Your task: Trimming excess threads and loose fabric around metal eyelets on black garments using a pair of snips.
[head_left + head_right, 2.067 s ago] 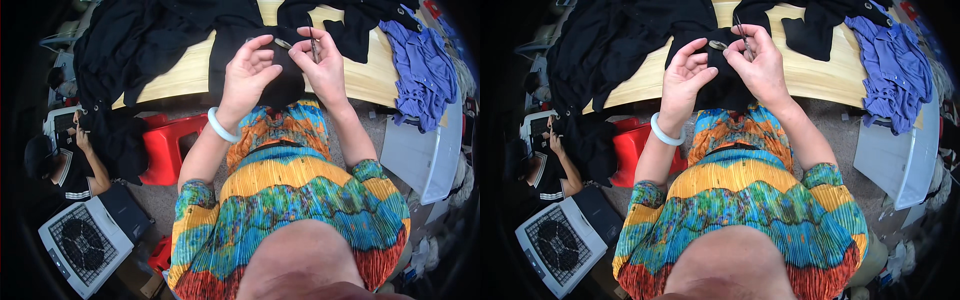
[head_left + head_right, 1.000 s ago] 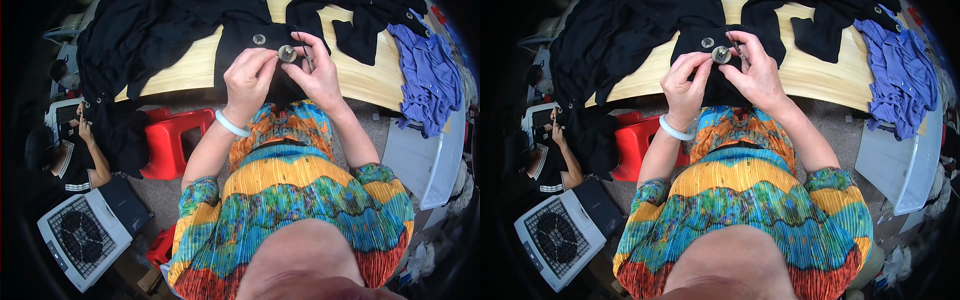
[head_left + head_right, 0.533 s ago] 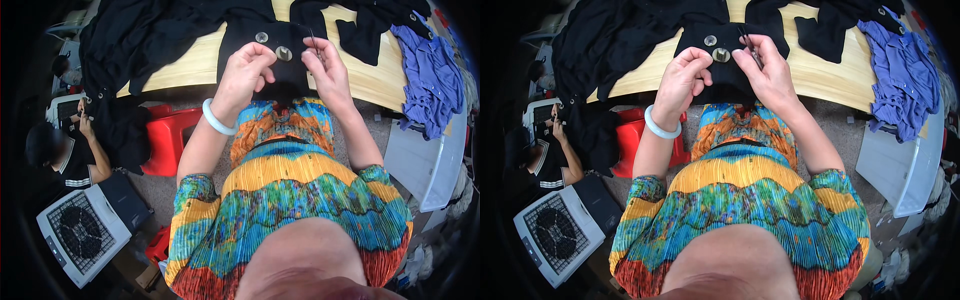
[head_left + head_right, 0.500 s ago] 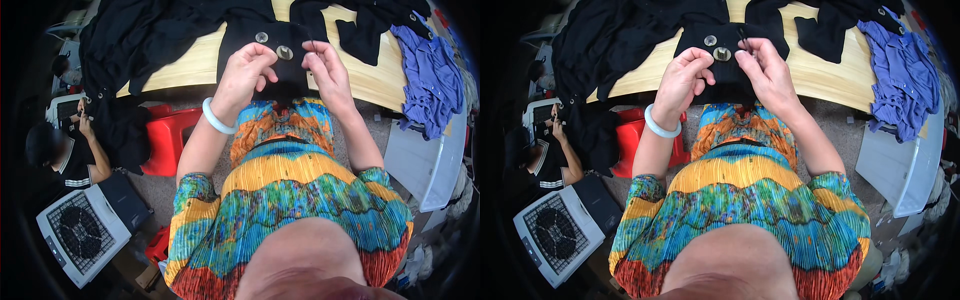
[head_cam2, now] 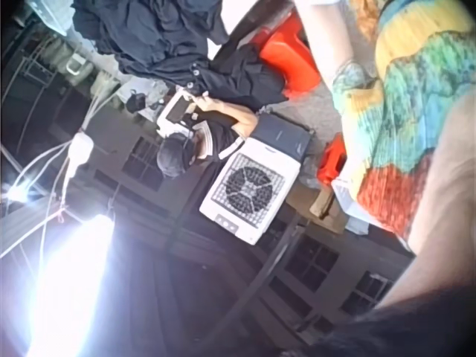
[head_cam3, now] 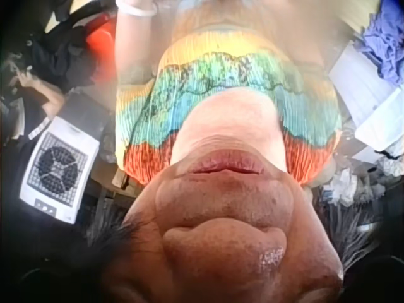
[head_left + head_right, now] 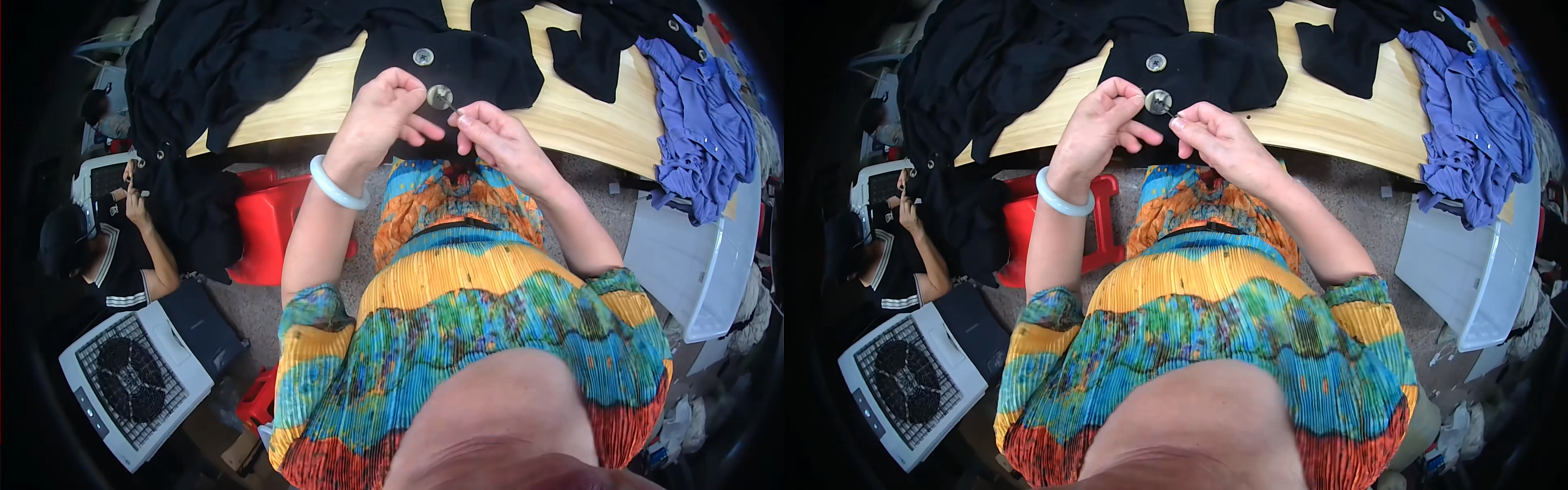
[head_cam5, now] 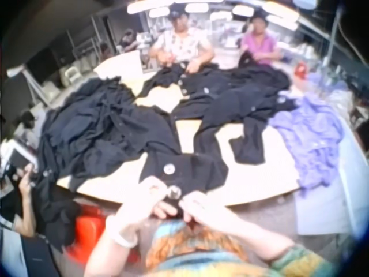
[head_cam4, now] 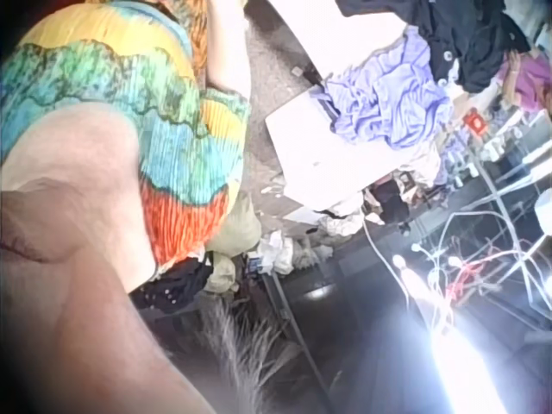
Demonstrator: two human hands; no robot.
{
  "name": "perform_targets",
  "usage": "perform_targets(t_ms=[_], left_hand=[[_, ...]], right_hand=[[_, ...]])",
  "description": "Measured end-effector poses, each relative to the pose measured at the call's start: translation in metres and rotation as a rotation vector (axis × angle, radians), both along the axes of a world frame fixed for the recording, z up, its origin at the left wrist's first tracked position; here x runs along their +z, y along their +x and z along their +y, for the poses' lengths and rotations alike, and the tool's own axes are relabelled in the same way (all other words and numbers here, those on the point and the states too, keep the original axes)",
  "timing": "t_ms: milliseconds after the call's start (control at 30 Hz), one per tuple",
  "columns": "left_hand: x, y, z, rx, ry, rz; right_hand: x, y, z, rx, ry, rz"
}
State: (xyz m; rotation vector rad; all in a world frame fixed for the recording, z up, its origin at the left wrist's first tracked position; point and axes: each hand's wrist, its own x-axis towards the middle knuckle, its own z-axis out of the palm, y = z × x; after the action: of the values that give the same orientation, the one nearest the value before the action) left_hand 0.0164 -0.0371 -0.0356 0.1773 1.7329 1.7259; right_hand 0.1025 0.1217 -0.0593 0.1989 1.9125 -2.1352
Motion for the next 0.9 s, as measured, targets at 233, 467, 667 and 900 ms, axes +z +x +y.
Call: perform_targets(t_ms=[233, 467, 667, 900], left_hand=[[-0.022, 0.0, -0.004, 0.077, 0.349, -0.135], [-0.024, 0.01, 0.019, 0.066, 0.522, -0.141], [-0.029, 0.013, 0.024, 0.041, 0.56, -0.147], [-0.036, 0.016, 0.029, 0.042, 0.61, -0.102]], right_hand=[[0.004, 0.004, -0.005, -0.016, 0.027, 0.064], [0.002, 0.006, -0.001, -0.069, -0.245, -0.007], [-0.003, 0.006, 0.001, -0.114, -0.306, -0.009], [-0.004, -0.001, 0.0, -0.171, -0.394, -0.006]])
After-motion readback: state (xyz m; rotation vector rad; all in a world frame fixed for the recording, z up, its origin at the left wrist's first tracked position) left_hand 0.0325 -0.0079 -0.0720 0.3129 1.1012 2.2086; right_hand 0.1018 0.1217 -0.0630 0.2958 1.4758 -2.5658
